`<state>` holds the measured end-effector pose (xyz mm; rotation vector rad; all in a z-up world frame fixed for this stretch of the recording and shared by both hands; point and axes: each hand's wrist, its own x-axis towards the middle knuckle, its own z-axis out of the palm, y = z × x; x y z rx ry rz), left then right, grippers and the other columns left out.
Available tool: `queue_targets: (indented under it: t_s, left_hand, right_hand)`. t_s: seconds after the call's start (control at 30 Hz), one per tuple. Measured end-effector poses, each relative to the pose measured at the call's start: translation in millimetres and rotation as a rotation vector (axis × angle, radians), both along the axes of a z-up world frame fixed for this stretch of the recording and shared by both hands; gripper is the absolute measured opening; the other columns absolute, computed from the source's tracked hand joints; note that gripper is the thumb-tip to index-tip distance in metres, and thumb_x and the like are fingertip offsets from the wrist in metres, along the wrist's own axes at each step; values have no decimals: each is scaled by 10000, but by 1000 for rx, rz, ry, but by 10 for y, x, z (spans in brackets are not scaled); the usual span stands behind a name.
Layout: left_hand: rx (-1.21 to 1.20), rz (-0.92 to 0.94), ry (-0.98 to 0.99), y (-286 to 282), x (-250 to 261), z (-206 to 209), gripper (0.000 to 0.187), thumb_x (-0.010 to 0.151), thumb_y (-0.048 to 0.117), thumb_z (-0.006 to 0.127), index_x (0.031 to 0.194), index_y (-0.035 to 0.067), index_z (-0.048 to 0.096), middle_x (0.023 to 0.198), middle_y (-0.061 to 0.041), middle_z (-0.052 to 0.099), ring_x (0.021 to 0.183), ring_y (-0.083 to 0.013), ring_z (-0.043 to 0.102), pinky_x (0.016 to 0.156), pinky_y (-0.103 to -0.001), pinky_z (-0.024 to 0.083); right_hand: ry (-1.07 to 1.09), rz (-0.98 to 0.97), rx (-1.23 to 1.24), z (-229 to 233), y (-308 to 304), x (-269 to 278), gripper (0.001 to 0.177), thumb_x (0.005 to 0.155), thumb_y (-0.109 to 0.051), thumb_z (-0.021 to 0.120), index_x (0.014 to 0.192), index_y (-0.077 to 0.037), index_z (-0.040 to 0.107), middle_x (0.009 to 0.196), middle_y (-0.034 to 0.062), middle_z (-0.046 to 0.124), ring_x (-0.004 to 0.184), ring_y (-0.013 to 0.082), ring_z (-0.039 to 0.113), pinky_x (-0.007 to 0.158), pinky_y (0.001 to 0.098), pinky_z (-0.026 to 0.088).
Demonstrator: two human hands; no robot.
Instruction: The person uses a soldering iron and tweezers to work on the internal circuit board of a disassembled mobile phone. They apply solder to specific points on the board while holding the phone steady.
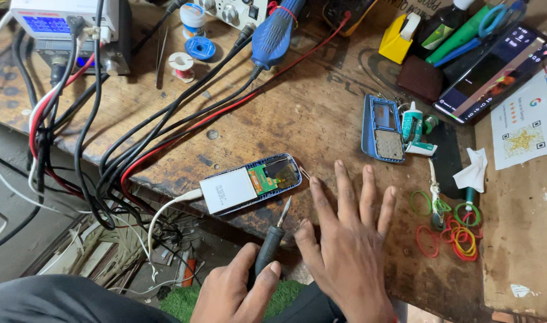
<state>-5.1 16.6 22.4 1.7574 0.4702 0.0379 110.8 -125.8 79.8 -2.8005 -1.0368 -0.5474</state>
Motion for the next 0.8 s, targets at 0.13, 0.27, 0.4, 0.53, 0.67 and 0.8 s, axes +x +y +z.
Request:
queue_targets:
  t_s: [0.13,0.27,0.4,0.53,0.67,0.8]
  left_hand:
    - [-8,-49,69,30,-23,16,327,839,439,657,979,143,659,561,-168,652,586,-353,753,560,-432,535]
    - [24,-118,147,8,-36,17,327,841,460,639,989,169,664,587,-171,679,626,-364,756,594,-456,537]
    - [67,-154,134,-24,-43,79,334,839,456,649,1024,179,675,615,-172,696,662,-368,752,621,-464,546]
    - [142,-163,181,-46,-35,125,374,784,438,680,1085,216,682,686,-163,717,691,-352,766,658,-465,568]
    - [211,-179,141,-67,-4,103,401,786,397,685,1144,219,662,733,-160,726,724,-368,751,654,-488,565]
    - [235,-208,172,-65,35,35,371,823,395,675,1151,223,644,769,-161,737,756,-383,739,663,-507,565]
  right_hand:
    - [-81,-19,3,-99,-229,-235,571,813,-487,682,1239,-107,691,1470,153,488,1450,444,300,1166,682,69]
    - [-235,132,99,-223,-464,-359,309,802,-334,812,1059,-164,783,1224,14,684,1306,325,537,1198,626,172]
    - [-254,253,168,-275,-579,-357,175,809,-220,839,964,-166,780,1052,-53,737,1123,221,647,1132,510,327]
    - [-110,162,373,-259,-577,-323,160,803,-177,827,935,-112,764,988,-4,756,980,210,700,929,391,492]
    - [93,111,567,-237,-511,-397,183,821,-114,813,975,-40,746,914,55,759,854,205,731,794,330,573]
    - [123,154,526,-220,-422,-410,168,804,-76,803,958,-30,754,877,80,752,806,216,717,766,338,570]
